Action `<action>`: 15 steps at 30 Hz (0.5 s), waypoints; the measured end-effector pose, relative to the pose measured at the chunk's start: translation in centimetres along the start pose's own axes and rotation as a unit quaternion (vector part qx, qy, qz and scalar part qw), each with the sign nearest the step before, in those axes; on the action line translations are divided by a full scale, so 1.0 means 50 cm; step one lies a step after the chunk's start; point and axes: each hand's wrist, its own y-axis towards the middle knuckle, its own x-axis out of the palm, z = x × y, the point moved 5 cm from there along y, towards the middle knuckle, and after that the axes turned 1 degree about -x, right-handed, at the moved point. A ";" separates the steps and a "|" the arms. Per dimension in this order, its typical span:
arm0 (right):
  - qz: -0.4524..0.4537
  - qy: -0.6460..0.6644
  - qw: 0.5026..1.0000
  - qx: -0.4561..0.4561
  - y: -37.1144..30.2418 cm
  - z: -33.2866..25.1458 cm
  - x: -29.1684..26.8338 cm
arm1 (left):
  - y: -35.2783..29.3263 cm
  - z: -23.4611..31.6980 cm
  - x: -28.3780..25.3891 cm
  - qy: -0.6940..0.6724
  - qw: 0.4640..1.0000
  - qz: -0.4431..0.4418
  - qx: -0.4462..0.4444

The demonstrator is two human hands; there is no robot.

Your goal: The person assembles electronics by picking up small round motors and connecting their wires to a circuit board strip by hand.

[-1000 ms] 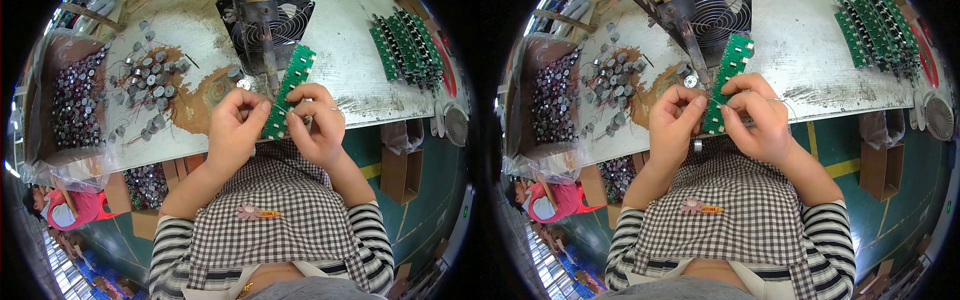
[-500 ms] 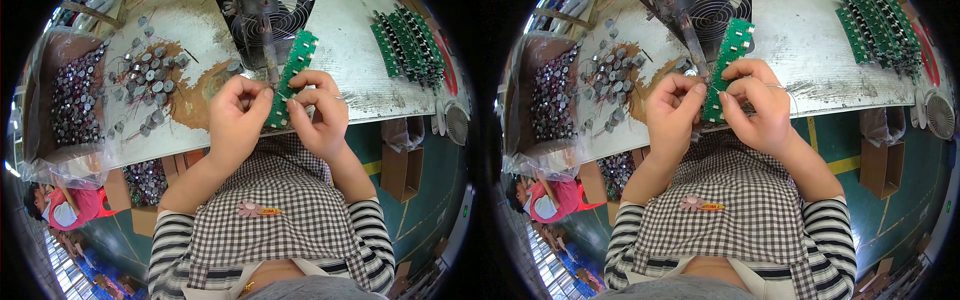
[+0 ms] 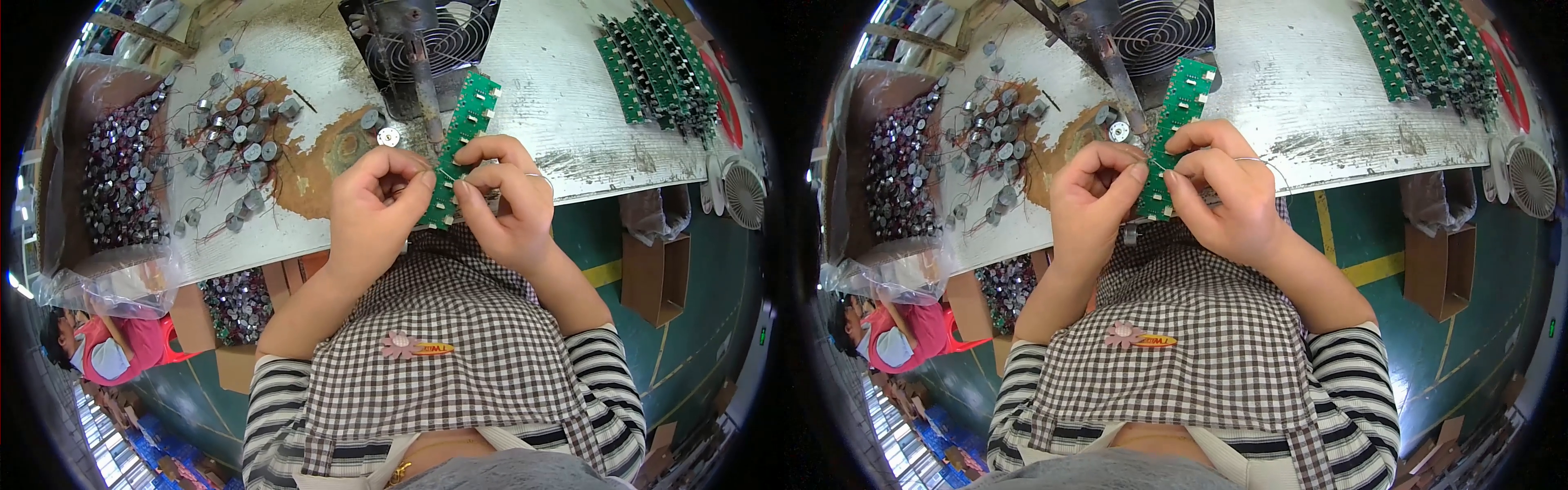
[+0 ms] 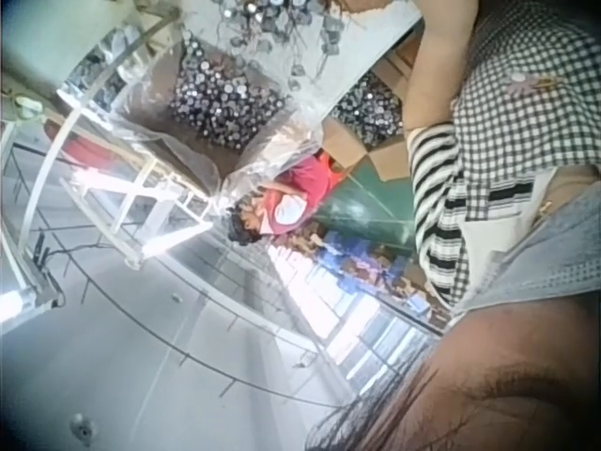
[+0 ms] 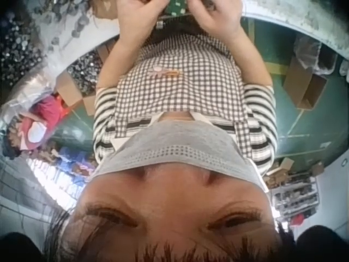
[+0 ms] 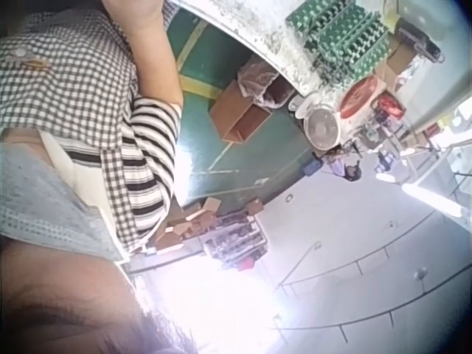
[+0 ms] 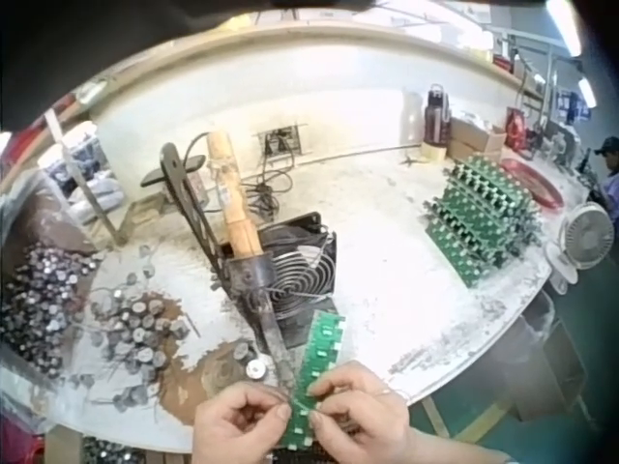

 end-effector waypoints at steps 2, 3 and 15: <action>-0.005 -0.004 1.000 0.026 0.001 0.002 0.000 | 0.005 -0.002 -0.001 0.011 1.000 0.003 -0.009; -0.006 -0.003 1.000 0.027 0.005 0.005 0.000 | 0.008 -0.001 -0.001 0.011 1.000 0.004 -0.009; -0.009 -0.016 1.000 0.019 0.010 0.000 0.007 | 0.006 -0.001 -0.007 0.051 0.999 0.014 0.007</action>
